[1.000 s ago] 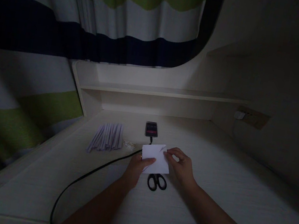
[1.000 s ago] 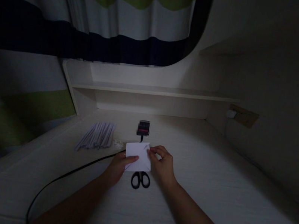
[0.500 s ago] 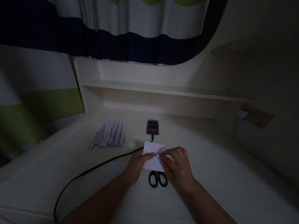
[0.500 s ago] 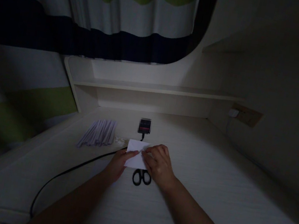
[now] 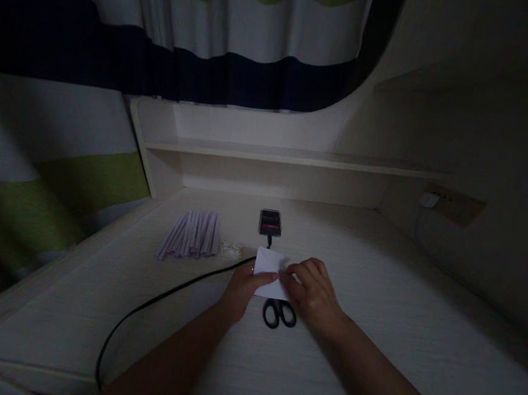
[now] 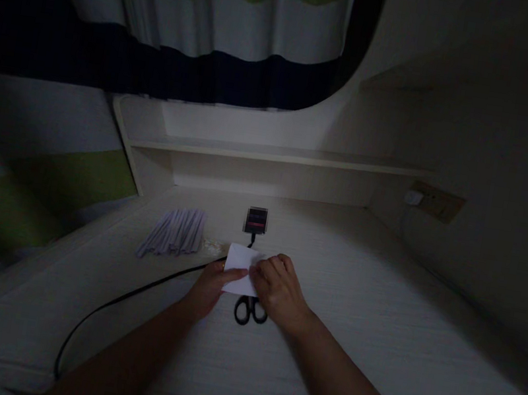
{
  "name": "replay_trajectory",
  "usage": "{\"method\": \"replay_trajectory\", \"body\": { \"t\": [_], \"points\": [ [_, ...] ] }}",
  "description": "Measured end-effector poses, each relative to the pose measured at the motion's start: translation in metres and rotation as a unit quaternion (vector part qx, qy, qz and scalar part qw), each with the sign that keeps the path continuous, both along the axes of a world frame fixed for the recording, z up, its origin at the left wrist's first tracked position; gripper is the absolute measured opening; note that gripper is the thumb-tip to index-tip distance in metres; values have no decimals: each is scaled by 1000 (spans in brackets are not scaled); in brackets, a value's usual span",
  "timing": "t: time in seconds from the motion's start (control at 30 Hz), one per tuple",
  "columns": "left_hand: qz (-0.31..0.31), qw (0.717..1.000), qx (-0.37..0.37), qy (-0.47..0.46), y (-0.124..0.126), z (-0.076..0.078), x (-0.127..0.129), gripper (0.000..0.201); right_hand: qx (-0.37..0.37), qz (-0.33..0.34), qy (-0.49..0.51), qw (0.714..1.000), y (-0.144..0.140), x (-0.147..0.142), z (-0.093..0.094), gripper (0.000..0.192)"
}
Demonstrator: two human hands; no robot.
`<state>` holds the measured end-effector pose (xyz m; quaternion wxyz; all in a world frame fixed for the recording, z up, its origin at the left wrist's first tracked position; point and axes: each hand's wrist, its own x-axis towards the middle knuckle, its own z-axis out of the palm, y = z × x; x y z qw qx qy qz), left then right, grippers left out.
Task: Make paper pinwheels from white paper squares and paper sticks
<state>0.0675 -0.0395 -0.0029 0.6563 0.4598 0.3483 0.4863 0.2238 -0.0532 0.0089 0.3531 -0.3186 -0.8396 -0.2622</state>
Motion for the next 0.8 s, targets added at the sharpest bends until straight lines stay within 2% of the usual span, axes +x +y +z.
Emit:
{"method": "replay_trajectory", "body": {
  "t": [0.17, 0.27, 0.33, 0.4, 0.5, 0.57, 0.63, 0.7, 0.8],
  "points": [
    [1, 1000, 9, 17, 2, -3, -2, 27, -35, 13, 15, 999, -1, -1, -1, 16],
    [4, 1000, 8, 14, 2, -1, -3, 31, -103, 57, 91, 989, 1, 2, -1, 17],
    [2, 1000, 5, 16, 2, 0, -4, 34, -160, 79, 180, 967, 4, 5, -1, 17],
    [-2, 1000, 3, 22, 3, 0, -4, 35, -223, 78, 288, 928, 8, 8, 1, 13],
    [-6, 999, 7, 38, 3, -2, -3, 32, -372, 74, 406, 831, 13, 10, 3, 21],
    [-7, 999, 11, 47, 4, -3, -3, 30, -481, 91, 430, 759, 15, 9, 2, 27],
    [-3, 998, 14, 55, 4, -3, -3, 28, -561, 112, 433, 696, 16, 8, 0, 30],
    [-2, 998, 18, 59, 4, -2, -3, 28, -598, 130, 438, 658, 16, 8, -2, 30],
    [-10, 998, 26, 56, 3, -1, -3, 29, -609, 139, 443, 643, 15, 9, -2, 29]
  ]
}}
